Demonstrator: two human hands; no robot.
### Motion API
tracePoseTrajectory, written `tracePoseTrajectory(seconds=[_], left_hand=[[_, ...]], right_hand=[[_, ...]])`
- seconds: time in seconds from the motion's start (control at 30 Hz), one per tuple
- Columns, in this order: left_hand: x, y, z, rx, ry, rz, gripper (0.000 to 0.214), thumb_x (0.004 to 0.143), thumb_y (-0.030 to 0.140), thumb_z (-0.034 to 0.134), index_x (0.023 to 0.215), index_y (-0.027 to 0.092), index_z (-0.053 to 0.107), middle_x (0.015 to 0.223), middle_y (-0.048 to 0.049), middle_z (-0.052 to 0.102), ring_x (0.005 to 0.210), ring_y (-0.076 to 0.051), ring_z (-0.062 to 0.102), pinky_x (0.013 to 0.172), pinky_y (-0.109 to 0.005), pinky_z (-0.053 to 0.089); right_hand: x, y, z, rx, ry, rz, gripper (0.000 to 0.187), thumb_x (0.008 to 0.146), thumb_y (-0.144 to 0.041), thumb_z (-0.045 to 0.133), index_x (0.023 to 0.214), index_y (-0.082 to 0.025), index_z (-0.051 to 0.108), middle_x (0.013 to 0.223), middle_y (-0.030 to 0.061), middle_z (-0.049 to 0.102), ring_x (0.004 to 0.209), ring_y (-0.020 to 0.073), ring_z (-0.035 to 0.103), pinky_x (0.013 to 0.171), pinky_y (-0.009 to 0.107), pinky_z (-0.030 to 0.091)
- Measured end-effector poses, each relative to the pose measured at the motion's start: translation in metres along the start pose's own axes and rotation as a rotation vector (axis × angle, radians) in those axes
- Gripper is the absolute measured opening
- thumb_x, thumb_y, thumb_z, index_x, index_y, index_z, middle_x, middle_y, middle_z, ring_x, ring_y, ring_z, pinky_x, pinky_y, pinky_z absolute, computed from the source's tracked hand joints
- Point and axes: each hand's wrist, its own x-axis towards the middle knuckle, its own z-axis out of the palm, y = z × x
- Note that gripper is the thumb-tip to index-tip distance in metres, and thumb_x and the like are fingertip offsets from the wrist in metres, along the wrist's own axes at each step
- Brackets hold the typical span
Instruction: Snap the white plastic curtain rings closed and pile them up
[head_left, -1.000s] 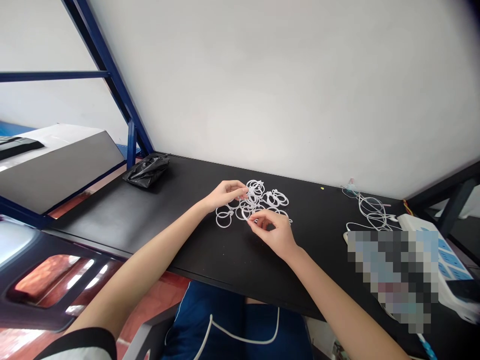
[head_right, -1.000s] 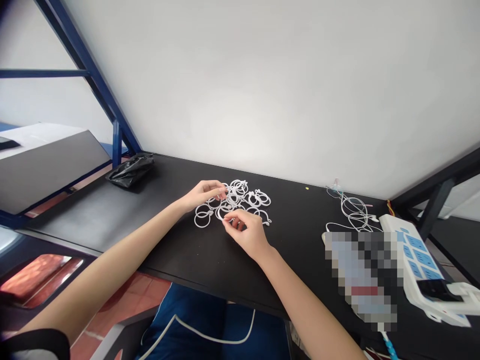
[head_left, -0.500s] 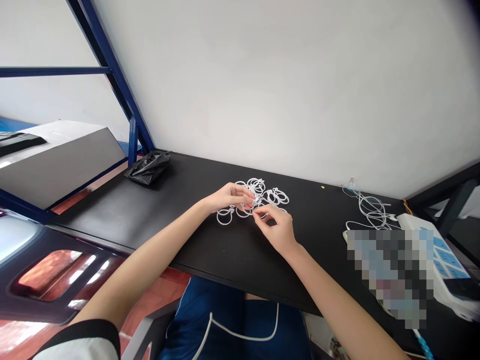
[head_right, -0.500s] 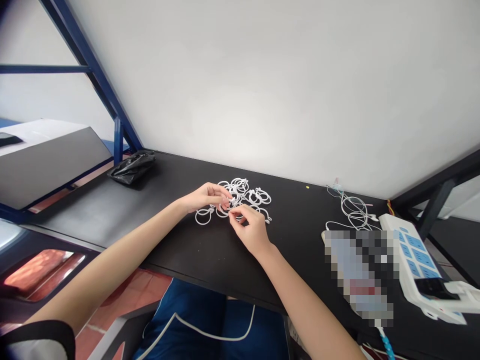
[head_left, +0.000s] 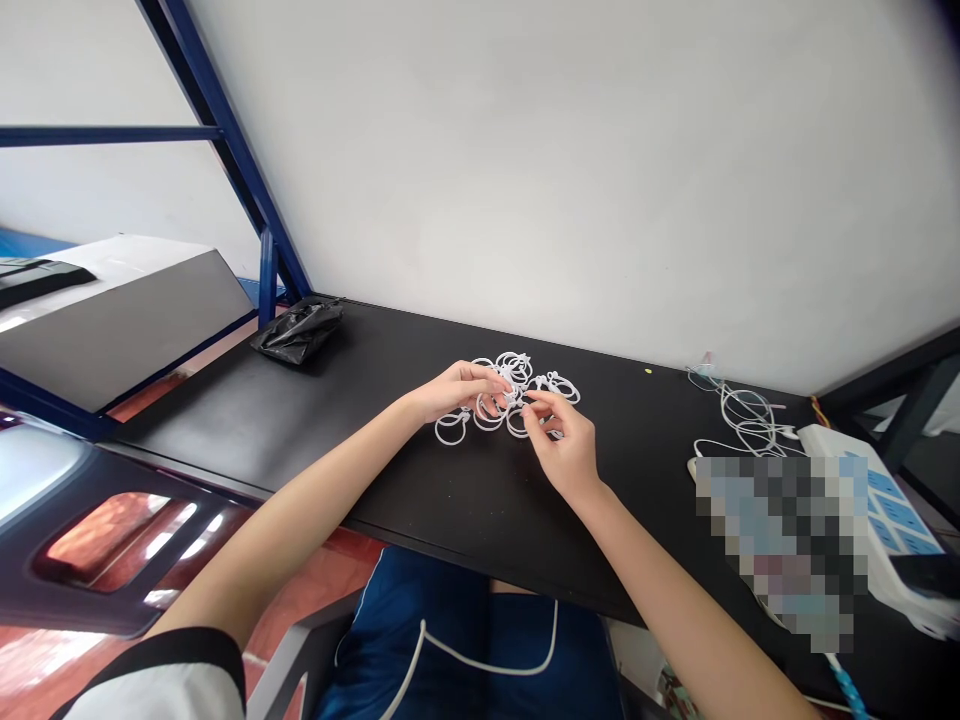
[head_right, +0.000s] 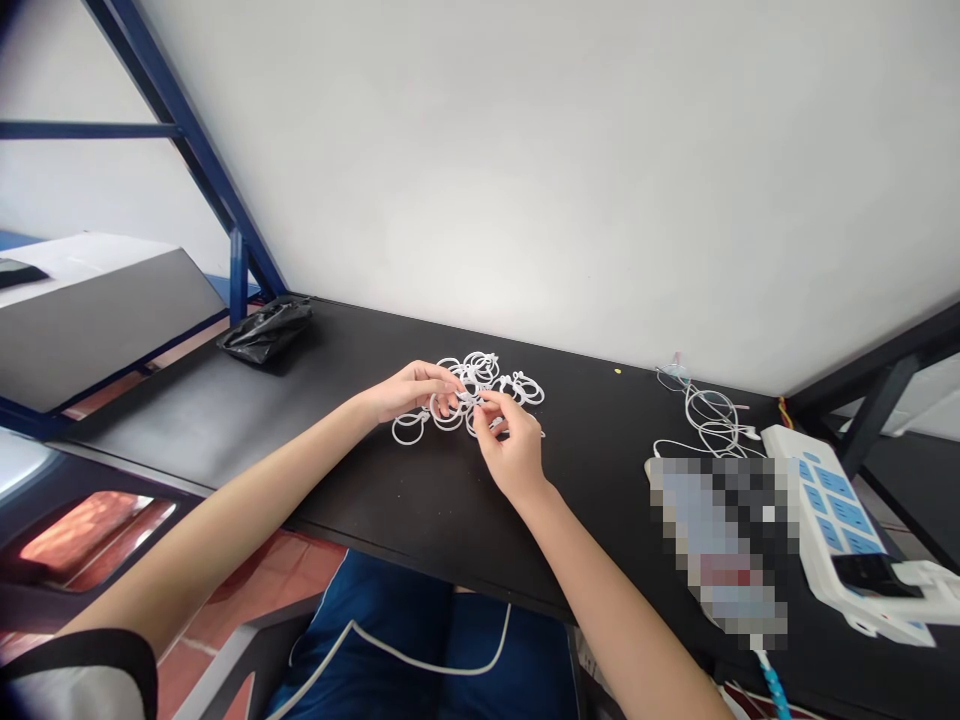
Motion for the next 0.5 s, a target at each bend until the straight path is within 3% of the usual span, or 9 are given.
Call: tracePoseTrajectory(seconds=[0.5], left_hand=[[-0.0012, 0.0036, 0.0068, 0.015, -0.006, 0.007, 0.033, 0.073, 0.040, 0.082, 0.088, 0.011, 0.075, 0.068, -0.0037, 0.070, 0.064, -0.011, 0.066, 0.053, -0.016, 0.050]], right_hand=[[-0.0027, 0.0005, 0.0030, 0.039, -0.083, -0.040, 0.024, 0.088, -0.023, 0.063, 0.112, -0.020, 0.065, 0.090, 0.0062, 0.074, 0.072, 0.0161, 0.070, 0.053, 0.026, 0.059]])
